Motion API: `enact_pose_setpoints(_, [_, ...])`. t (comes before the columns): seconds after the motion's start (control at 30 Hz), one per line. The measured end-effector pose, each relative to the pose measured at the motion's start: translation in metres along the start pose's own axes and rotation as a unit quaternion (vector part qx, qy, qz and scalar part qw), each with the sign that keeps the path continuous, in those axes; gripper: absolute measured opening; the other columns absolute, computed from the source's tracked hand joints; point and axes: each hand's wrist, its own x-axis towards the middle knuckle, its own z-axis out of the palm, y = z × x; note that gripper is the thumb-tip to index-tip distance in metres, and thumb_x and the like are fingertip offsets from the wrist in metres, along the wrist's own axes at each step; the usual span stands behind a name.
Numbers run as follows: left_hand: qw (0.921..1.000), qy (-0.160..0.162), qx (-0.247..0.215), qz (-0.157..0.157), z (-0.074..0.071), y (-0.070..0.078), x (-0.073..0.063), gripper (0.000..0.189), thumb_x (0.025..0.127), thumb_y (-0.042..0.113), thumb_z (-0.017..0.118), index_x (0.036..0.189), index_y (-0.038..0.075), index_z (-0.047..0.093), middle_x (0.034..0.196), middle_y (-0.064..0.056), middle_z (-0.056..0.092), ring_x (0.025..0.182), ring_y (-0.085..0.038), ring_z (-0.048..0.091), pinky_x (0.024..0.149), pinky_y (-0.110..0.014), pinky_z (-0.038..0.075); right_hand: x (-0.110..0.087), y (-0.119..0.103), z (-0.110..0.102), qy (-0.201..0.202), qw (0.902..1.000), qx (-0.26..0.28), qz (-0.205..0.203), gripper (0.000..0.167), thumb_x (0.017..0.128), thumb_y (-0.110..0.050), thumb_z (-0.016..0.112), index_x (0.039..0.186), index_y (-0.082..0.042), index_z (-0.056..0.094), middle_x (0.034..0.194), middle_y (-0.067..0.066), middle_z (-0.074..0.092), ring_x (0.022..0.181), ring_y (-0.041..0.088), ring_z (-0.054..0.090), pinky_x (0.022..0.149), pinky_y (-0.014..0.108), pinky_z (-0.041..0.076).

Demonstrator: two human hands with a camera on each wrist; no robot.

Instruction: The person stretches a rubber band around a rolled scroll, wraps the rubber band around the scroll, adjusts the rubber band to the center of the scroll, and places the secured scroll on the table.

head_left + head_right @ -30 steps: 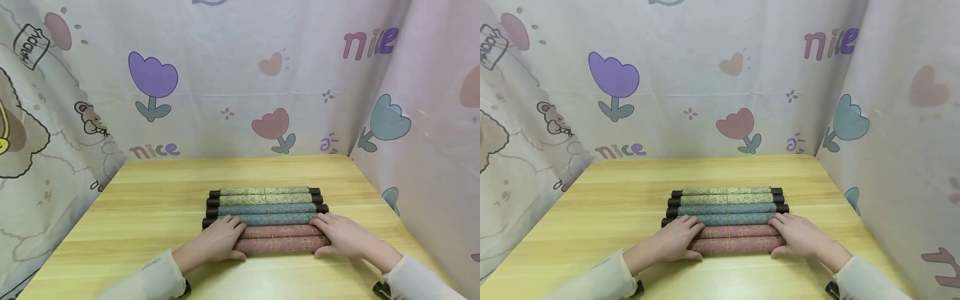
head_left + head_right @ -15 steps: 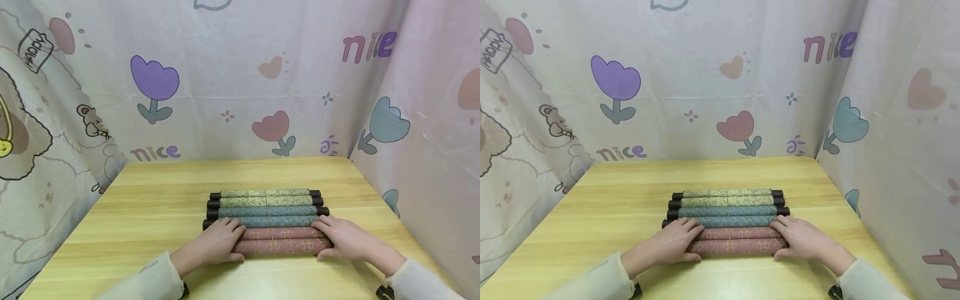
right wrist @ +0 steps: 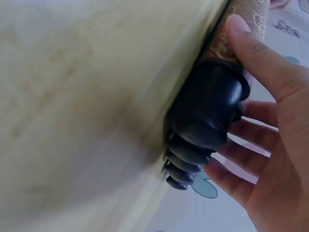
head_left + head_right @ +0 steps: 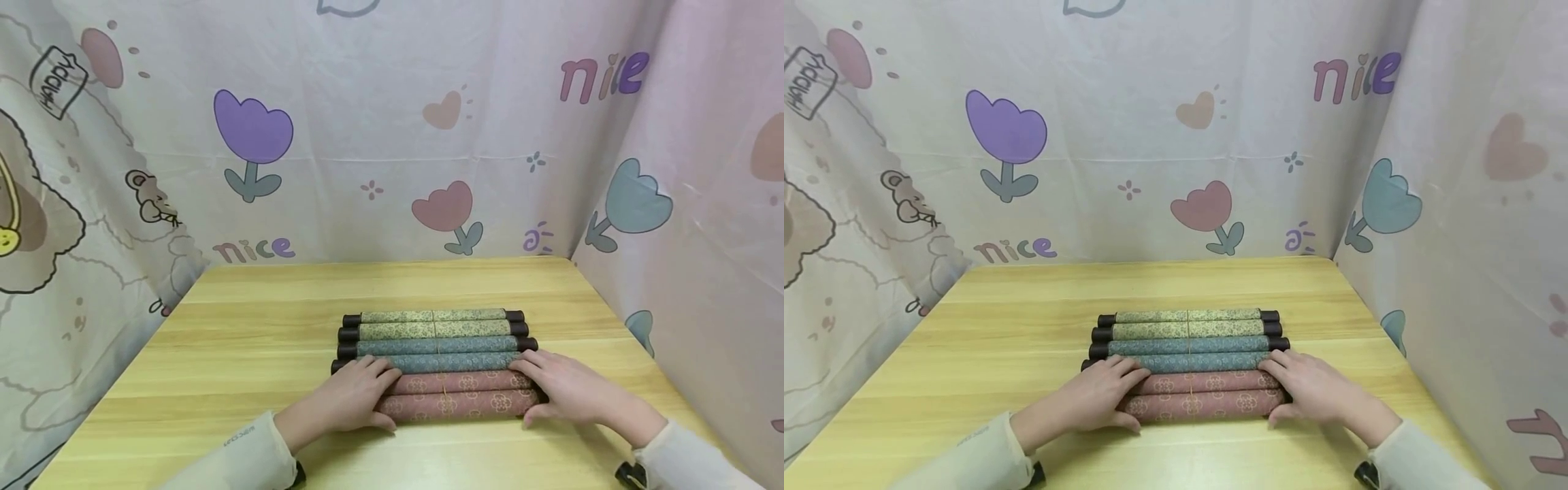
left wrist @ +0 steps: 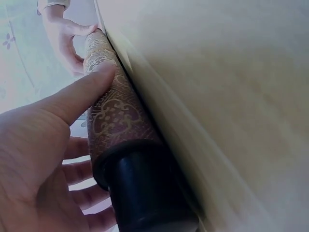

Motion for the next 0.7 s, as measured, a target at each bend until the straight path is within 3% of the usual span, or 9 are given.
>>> enact_pose_setpoints(0.17, [0.9988,0.034,-0.031,-0.017,-0.007,-0.011,-0.001,0.081,0.087,0.072,0.046,0.138,0.009,0.054,0.130,-0.009,0.057,0.115,-0.026,0.055,0.099,-0.044,0.046,0.002,0.004,-0.006,0.009,0.9999,-0.008,-0.001,0.083,0.075,-0.073,0.063,0.127,-0.008,0.060,0.113,-0.001,0.057,0.100,0.022,0.060,0.085,0.046,0.053])
enact_pose_setpoints(0.37, [0.9930,0.079,-0.061,-0.063,-0.019,-0.040,-0.004,0.057,0.101,0.050,0.045,0.134,0.006,0.057,0.130,-0.014,0.057,0.118,-0.031,0.054,0.101,-0.048,0.044,0.007,0.009,-0.015,0.011,0.9997,-0.008,0.020,0.078,0.082,-0.069,0.059,0.129,-0.006,0.059,0.120,0.007,0.059,0.108,0.029,0.060,0.090,0.049,0.051])
enact_pose_setpoints(0.5, [0.9889,0.103,-0.066,-0.084,-0.027,-0.059,-0.009,0.049,0.104,0.039,0.045,0.133,0.002,0.057,0.127,-0.017,0.057,0.118,-0.034,0.054,0.100,-0.050,0.044,0.012,0.014,-0.021,0.011,0.9993,-0.005,0.036,0.078,0.084,-0.066,0.060,0.132,-0.005,0.057,0.124,0.009,0.059,0.112,0.032,0.059,0.093,0.052,0.048])
enact_pose_setpoints(0.7, [0.9825,0.120,-0.079,-0.118,-0.032,-0.079,-0.017,0.053,0.105,0.043,0.041,0.135,0.002,0.055,0.131,-0.020,0.055,0.121,-0.038,0.051,0.102,-0.054,0.041,0.020,0.023,-0.027,0.027,0.9986,-0.007,0.046,0.075,0.085,-0.059,0.066,0.133,-0.004,0.056,0.126,0.012,0.058,0.114,0.035,0.057,0.097,0.054,0.045])
